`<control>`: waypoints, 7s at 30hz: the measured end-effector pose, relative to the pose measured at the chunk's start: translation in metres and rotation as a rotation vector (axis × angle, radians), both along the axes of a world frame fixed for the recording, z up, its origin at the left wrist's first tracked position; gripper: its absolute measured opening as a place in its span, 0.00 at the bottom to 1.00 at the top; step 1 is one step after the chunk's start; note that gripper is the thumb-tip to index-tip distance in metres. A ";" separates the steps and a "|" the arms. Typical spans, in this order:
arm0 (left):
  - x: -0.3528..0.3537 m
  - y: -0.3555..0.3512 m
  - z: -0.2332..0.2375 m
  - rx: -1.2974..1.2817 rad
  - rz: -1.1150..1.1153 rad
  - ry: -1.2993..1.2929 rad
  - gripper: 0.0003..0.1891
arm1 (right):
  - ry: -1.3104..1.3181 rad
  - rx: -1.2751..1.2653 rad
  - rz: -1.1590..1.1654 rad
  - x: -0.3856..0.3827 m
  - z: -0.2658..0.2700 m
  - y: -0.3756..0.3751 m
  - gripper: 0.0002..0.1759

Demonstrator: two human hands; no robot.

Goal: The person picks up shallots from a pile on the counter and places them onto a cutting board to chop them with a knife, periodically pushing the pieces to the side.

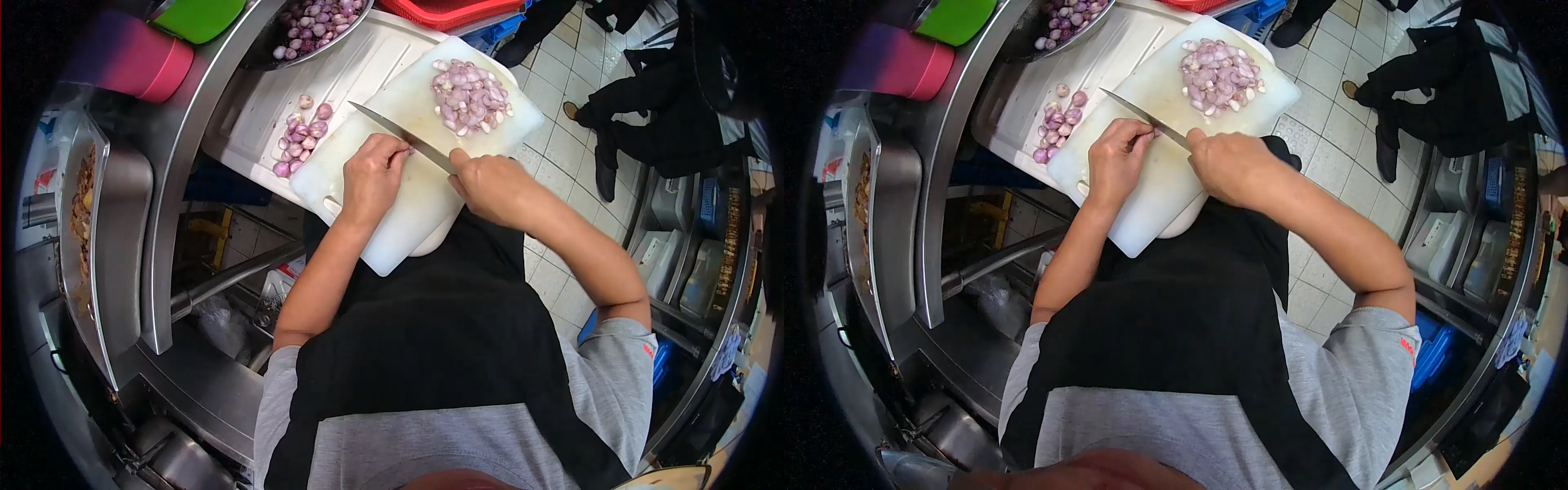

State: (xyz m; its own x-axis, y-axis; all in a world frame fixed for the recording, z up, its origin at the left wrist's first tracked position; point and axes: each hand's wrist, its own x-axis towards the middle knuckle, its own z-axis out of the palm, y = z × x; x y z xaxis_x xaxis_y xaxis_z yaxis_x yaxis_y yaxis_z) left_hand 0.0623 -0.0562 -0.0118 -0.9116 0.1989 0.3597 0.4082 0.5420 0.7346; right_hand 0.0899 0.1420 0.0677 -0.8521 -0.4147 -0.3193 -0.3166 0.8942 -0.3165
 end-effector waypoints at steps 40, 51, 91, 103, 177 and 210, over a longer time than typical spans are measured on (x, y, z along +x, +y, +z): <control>-0.003 0.002 0.007 -0.188 0.005 -0.023 0.06 | 0.016 -0.123 -0.099 0.012 -0.020 0.010 0.15; -0.005 -0.013 0.003 -0.134 -0.082 0.048 0.07 | 0.025 -0.061 0.019 0.007 0.004 0.007 0.15; -0.011 -0.016 -0.007 -0.174 -0.110 0.139 0.06 | -0.102 -0.168 -0.063 -0.015 0.011 0.016 0.17; -0.007 -0.015 -0.005 0.042 -0.027 0.023 0.07 | 0.131 -0.171 -0.168 0.034 -0.017 -0.001 0.14; -0.007 -0.023 0.026 -0.406 -0.193 -0.045 0.07 | -0.019 -0.377 -0.241 0.029 -0.013 0.077 0.15; 0.007 -0.007 -0.001 -0.267 -0.162 0.216 0.10 | -0.277 -0.729 -0.463 0.063 -0.077 0.029 0.20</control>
